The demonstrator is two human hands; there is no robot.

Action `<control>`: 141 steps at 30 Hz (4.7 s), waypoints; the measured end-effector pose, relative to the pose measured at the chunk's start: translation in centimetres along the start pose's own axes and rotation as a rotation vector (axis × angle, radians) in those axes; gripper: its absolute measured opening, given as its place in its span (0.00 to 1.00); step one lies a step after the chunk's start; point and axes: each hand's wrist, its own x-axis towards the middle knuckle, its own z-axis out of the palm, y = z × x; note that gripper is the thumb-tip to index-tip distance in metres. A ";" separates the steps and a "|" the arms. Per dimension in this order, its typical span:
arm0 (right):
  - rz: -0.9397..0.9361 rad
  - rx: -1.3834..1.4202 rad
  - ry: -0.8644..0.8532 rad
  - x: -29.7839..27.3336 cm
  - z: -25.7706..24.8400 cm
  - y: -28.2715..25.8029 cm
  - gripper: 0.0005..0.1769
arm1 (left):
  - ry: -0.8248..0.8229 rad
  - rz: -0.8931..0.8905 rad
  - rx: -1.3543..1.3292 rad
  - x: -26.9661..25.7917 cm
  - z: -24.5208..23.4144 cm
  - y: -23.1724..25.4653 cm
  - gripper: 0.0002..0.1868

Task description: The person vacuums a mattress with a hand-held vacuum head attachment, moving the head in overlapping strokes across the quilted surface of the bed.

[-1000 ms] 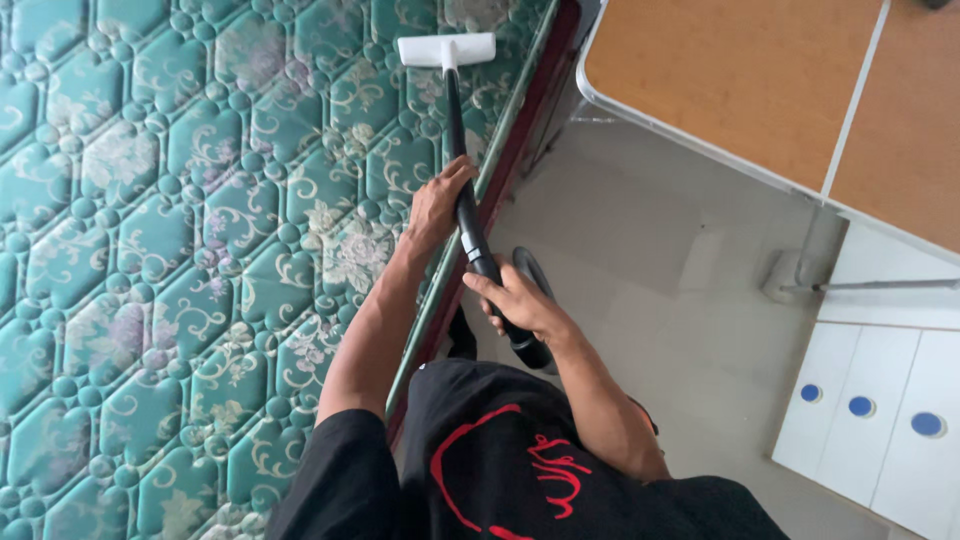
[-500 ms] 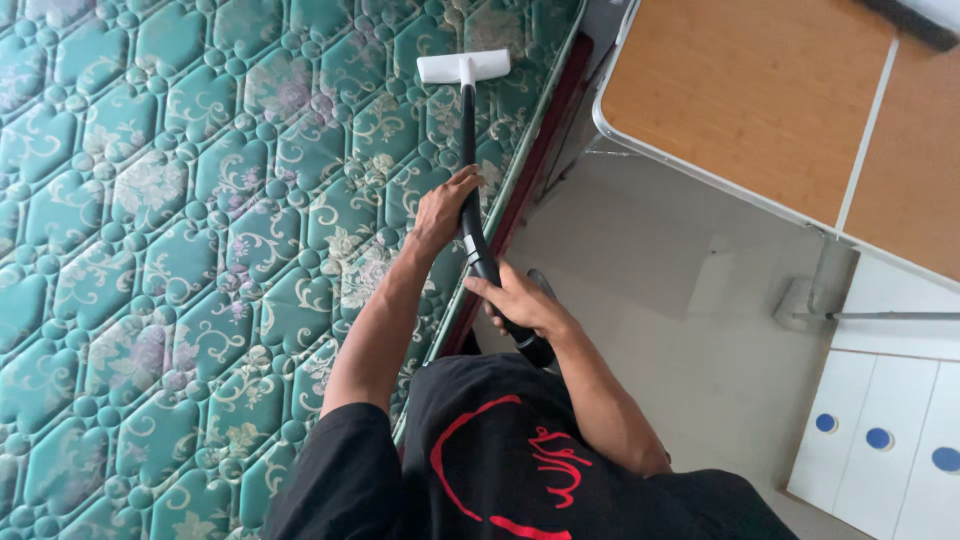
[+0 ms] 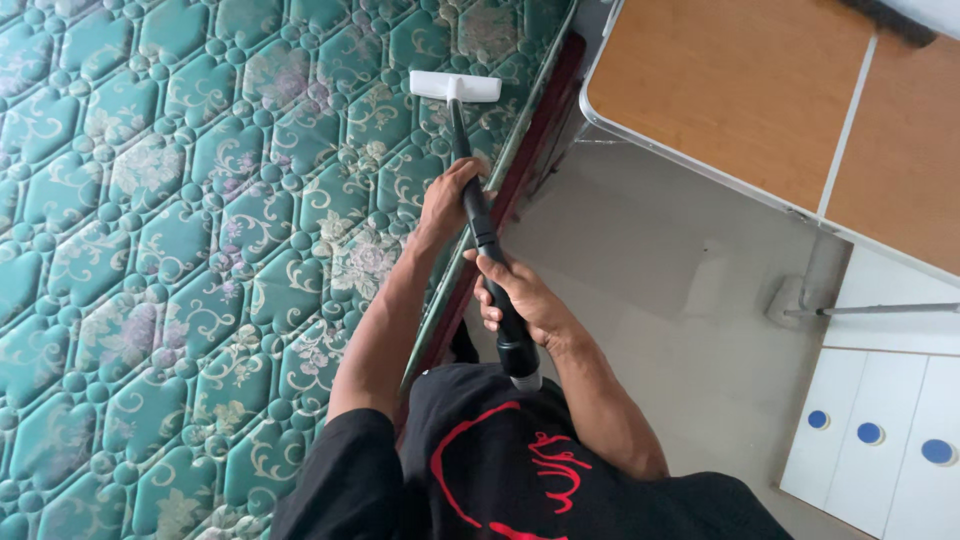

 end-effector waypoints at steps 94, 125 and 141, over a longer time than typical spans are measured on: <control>0.073 0.222 -0.190 -3.9 2.1 3.8 0.30 | -0.013 -0.062 0.067 -5.1 -2.9 4.8 0.18; 0.088 0.268 -0.226 -14.0 4.6 11.4 0.30 | 0.000 -0.123 0.005 -17.1 -1.9 9.3 0.13; 0.040 0.188 -0.052 -4.9 5.5 5.4 0.30 | -0.032 0.003 -0.029 -7.7 -2.5 1.0 0.16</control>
